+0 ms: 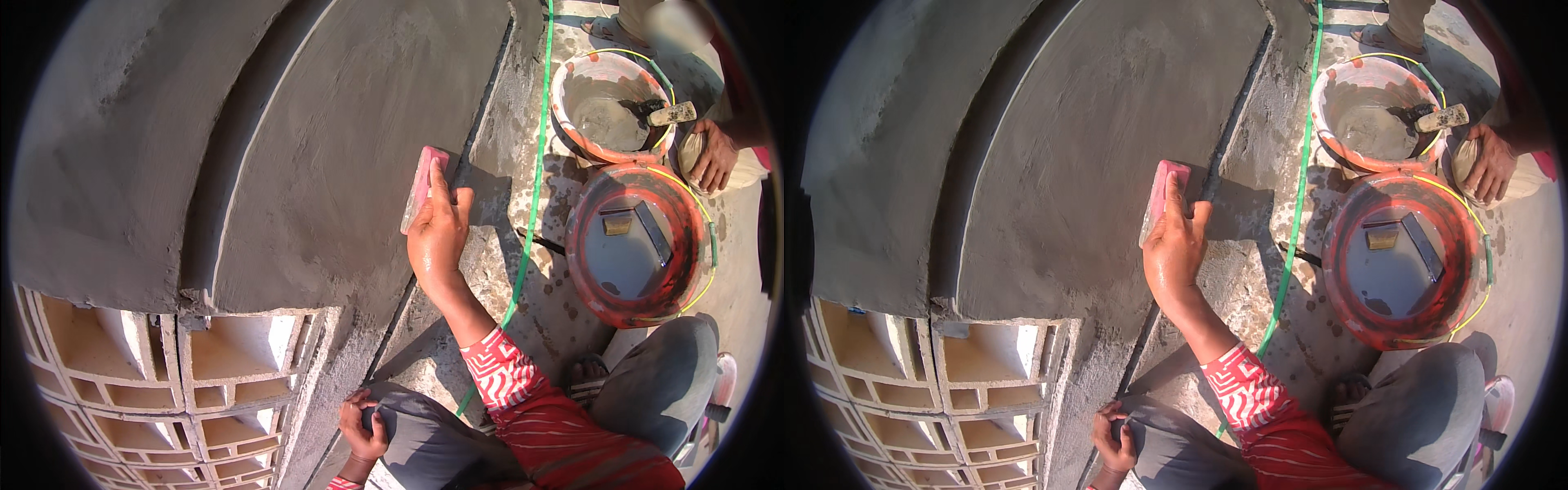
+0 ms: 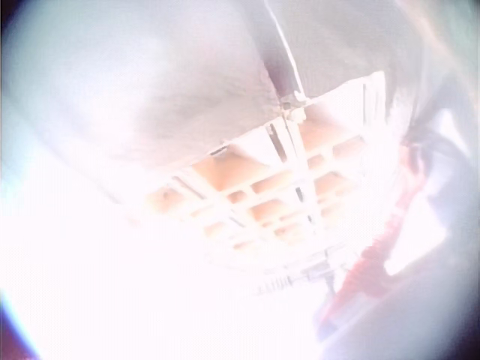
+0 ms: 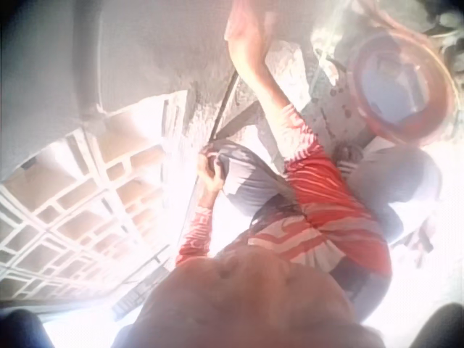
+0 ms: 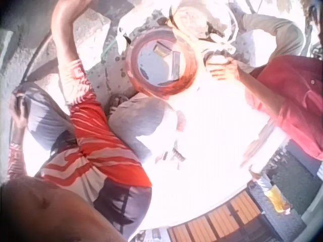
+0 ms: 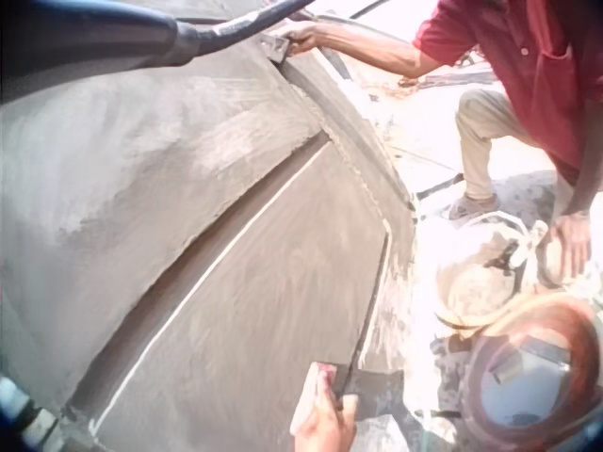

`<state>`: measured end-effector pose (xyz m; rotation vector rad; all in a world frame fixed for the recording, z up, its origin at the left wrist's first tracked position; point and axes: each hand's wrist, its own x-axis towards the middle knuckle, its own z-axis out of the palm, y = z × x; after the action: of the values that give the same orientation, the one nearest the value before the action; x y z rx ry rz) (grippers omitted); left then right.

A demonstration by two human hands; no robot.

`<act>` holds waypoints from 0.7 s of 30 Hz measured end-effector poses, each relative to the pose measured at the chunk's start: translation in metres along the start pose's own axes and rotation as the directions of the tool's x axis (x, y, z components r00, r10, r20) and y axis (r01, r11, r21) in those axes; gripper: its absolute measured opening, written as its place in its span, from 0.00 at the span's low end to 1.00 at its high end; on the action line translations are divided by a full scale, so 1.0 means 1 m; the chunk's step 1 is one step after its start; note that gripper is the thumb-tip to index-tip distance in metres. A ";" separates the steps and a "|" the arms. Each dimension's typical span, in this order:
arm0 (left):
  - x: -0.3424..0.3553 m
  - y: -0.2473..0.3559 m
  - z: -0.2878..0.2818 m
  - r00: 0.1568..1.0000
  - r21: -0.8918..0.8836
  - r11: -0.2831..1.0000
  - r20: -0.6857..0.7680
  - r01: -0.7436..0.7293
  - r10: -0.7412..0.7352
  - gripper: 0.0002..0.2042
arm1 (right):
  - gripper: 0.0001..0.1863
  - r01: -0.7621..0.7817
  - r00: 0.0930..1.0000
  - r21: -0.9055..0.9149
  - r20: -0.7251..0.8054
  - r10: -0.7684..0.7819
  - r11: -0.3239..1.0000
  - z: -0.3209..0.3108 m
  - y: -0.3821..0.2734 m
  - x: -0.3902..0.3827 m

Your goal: The person smooths a freshly plastered wall using a pink sponge and a trowel. They repeatedly dip the sponge into a bucket of water and rub the wall surface to refine the finish. A coworker works alongside on an adjacent section of the wall.

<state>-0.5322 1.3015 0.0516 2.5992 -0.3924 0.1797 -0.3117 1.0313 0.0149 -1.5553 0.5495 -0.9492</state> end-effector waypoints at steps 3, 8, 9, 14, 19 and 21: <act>-0.007 -0.005 0.001 0.999 0.028 0.999 0.025 0.033 -0.034 0.12 | 0.37 0.084 0.996 -0.010 0.020 -0.084 0.996 0.003 0.000 -0.027; -0.005 0.002 0.001 1.000 0.016 1.000 0.017 0.016 -0.016 0.13 | 0.36 -0.008 1.000 -0.057 -0.029 0.007 0.998 -0.002 0.003 0.008; 0.002 -0.004 0.003 1.000 0.005 1.000 0.013 0.020 -0.020 0.13 | 0.31 0.029 0.999 0.008 -0.039 -0.029 1.000 -0.006 -0.015 0.022; -0.005 -0.006 -0.001 1.000 0.019 1.000 0.004 0.020 -0.020 0.12 | 0.33 0.015 1.000 0.033 0.001 -0.015 0.999 0.002 -0.001 -0.010; -0.008 -0.008 0.001 0.998 0.015 0.999 0.030 0.051 -0.051 0.13 | 0.33 0.056 0.998 0.057 0.031 -0.058 0.997 -0.004 -0.009 -0.008; -0.010 -0.006 -0.001 0.999 0.047 0.999 0.028 0.024 -0.026 0.13 | 0.34 0.038 0.995 0.026 0.095 -0.041 0.999 -0.008 -0.008 -0.030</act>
<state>-0.5401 1.3099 0.0475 2.6538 -0.3698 0.1443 -0.3367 1.0518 0.0141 -1.5864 0.4401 -0.9032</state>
